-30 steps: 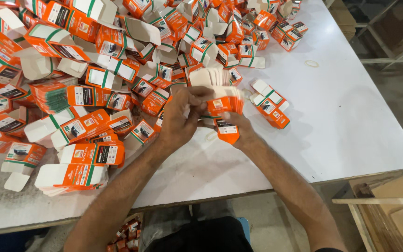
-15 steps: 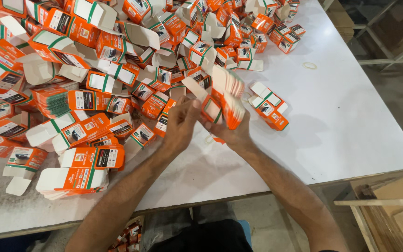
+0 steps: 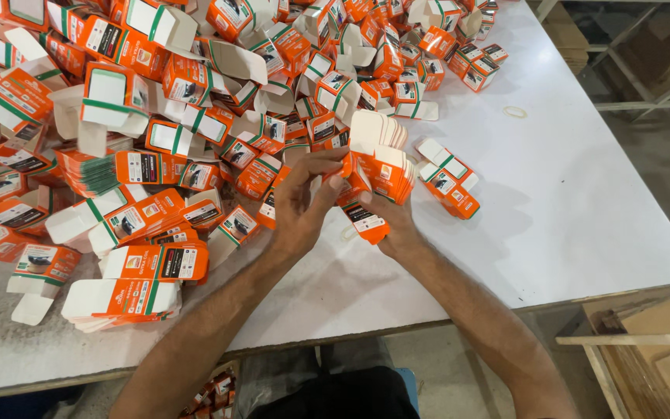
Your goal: The person picks flat folded cardboard boxes one at a time from a large pile on the table, unfolds and presses open each box's sides and bottom by hand, and sets the opened box back onto the table. The person repeats this folding cycle continuously throughout the clip.
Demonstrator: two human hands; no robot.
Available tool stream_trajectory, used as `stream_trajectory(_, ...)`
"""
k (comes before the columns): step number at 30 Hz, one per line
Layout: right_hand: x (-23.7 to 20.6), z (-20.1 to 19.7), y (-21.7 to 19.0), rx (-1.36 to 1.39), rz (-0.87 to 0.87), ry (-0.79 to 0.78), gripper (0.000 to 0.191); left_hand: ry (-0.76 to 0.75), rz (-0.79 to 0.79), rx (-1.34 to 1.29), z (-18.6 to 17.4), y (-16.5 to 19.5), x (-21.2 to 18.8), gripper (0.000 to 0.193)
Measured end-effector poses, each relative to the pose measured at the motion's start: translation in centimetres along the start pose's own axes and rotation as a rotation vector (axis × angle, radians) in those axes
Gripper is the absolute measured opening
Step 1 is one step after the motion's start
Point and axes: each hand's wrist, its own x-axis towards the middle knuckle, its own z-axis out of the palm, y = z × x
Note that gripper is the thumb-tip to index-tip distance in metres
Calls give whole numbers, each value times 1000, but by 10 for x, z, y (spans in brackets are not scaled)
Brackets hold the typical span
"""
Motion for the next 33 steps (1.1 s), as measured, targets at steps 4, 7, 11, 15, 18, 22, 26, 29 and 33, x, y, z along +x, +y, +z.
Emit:
stream_trajectory(4, -1, 1, -1, -57, 25, -34, 59, 125, -166, -170, -2, -11, 1, 18)
stream_trajectory(7, -1, 3, -1, -35, 18, 17, 59, 91, -181, -193, -1, -10, 1, 19)
stream_trajectory(11, -1, 4, -3, -13, -12, 99, 60, 21, -66, -42, 7, -1, -3, 20)
stream_trajectory(15, -2, 7, -5, -506, -151, 153, 53, 29, 131, 307, 4, 11, 3, 17)
stream_trajectory(18, -2, 8, -7, -732, -450, -6, 61, -27, -322, 234, -12, 21, 17, 18)
stream_trajectory(22, 2, 9, -8, -621, -446, 1, 61, 386, 297, 298, -29, 31, 29, 30)
stream_trajectory(26, 5, 5, -7, -323, -198, -57, 63, 195, 229, 565, -16, 28, 22, 56)
stream_trajectory(29, 3, -1, -4, -173, 11, -149, 65, -6, 187, 631, -2, 16, 13, 57)
stream_trajectory(33, 0, -7, -1, -110, 99, -235, 64, -73, 253, 668, -8, -1, 10, 39)
